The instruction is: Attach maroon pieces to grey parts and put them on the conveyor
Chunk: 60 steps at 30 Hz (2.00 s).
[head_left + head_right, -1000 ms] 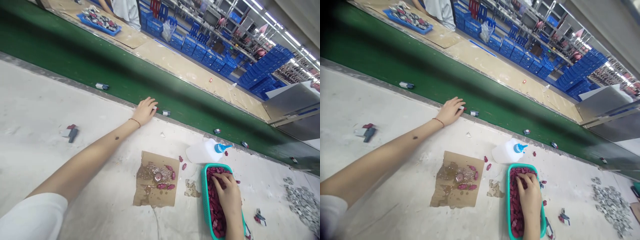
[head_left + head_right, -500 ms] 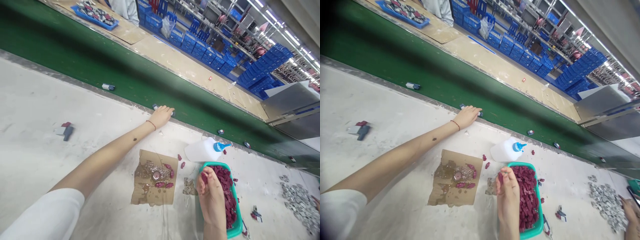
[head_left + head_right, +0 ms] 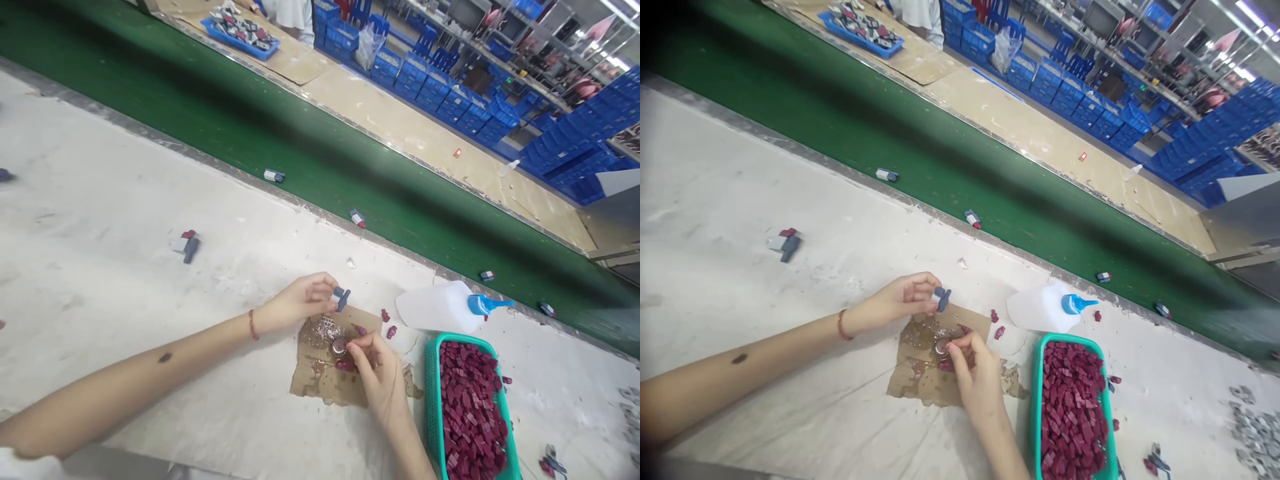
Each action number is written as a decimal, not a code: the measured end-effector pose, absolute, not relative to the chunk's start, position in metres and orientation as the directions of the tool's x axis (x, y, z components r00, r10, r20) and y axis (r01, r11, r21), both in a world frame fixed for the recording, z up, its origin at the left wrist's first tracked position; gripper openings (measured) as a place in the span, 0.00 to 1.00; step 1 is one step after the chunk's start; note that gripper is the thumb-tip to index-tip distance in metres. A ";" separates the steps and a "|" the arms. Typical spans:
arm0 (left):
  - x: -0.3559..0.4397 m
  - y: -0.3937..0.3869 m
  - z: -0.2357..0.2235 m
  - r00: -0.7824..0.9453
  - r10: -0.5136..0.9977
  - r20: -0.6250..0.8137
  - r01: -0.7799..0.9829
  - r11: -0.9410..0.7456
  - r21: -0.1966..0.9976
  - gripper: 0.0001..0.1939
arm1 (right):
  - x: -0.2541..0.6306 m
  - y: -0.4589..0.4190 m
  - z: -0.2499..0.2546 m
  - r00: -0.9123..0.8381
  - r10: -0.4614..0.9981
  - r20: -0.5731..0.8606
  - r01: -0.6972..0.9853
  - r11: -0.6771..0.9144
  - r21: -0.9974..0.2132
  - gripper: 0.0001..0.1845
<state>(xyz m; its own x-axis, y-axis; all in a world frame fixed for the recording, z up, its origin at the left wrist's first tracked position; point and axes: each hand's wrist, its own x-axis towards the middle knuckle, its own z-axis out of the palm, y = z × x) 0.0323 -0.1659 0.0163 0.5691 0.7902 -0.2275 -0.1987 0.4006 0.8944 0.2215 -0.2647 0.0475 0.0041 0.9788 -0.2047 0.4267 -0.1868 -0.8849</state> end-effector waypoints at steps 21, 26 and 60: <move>0.023 -0.206 0.010 0.618 0.701 -0.357 -0.224 0.592 0.774 0.26 | 0.222 -0.260 0.040 -0.070 0.983 -0.168 0.393 -0.128 -0.910 0.14; 0.025 -0.215 0.014 0.580 0.752 -0.313 -0.105 0.450 0.887 0.17 | 0.221 -0.263 0.040 0.056 0.988 -0.146 0.169 -0.154 -0.974 0.18; 0.024 -0.224 0.015 0.658 0.749 0.073 0.218 -0.282 0.934 0.15 | 0.205 -0.271 0.046 -0.011 0.985 -0.171 0.161 -0.167 -0.973 0.15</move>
